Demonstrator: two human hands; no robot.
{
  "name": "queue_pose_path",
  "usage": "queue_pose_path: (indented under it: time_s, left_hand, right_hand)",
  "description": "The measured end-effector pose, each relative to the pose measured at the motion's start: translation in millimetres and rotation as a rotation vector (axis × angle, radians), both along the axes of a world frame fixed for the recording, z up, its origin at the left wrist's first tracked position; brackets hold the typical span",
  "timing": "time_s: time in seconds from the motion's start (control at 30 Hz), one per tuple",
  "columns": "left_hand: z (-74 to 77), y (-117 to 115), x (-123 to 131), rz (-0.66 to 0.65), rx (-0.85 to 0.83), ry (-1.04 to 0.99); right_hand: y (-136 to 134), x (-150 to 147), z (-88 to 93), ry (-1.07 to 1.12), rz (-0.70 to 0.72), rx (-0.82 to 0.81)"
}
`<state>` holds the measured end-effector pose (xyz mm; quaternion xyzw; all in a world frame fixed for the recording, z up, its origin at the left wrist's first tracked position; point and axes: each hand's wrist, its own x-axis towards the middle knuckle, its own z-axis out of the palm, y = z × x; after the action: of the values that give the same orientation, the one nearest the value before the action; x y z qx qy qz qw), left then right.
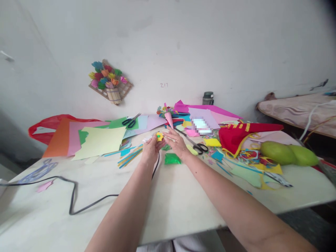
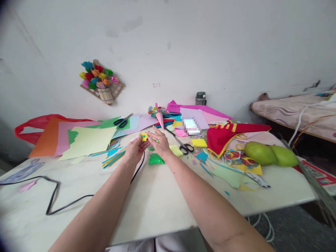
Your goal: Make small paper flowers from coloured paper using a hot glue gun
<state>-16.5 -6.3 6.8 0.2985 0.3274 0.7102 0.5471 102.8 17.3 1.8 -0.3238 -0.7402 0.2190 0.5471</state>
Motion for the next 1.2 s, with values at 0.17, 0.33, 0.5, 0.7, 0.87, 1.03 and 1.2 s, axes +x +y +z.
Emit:
queue_pose_path:
  time_s: [0.17,0.33,0.5,0.7,0.87,1.03,1.2]
  left_hand:
    - [-1.6,1,1,0.009,0.028,-0.008]
    - [-3.6,1,3,0.002,0.033,-0.024]
    - [-5.6,1,4,-0.008,0.014,-0.001]
    - [-6.0,2,2,-0.037,0.046,0.019]
    - [-5.8,2,2,-0.04,0.056,0.031]
    - [-5.6,2,3,-0.022,0.057,0.034]
    - [-4.1,1,4,-0.02,0.05,0.032]
  right_hand:
    - [-5,-5,2.1,-0.145,-0.125,0.188]
    - [-7,-6,1.3,-0.304,-0.211,0.213]
    - [-7,-4,0.7,-0.449,-0.258,0.272]
    - [-16,-5,6.7,-0.511,-0.247,0.316]
    - [-15,-4,6.8,-0.485,-0.226,0.275]
    - [-6,-3,2.6,-0.273,-0.117,0.02]
    - [-4,-2,2.6,-0.157,0.02,-0.153]
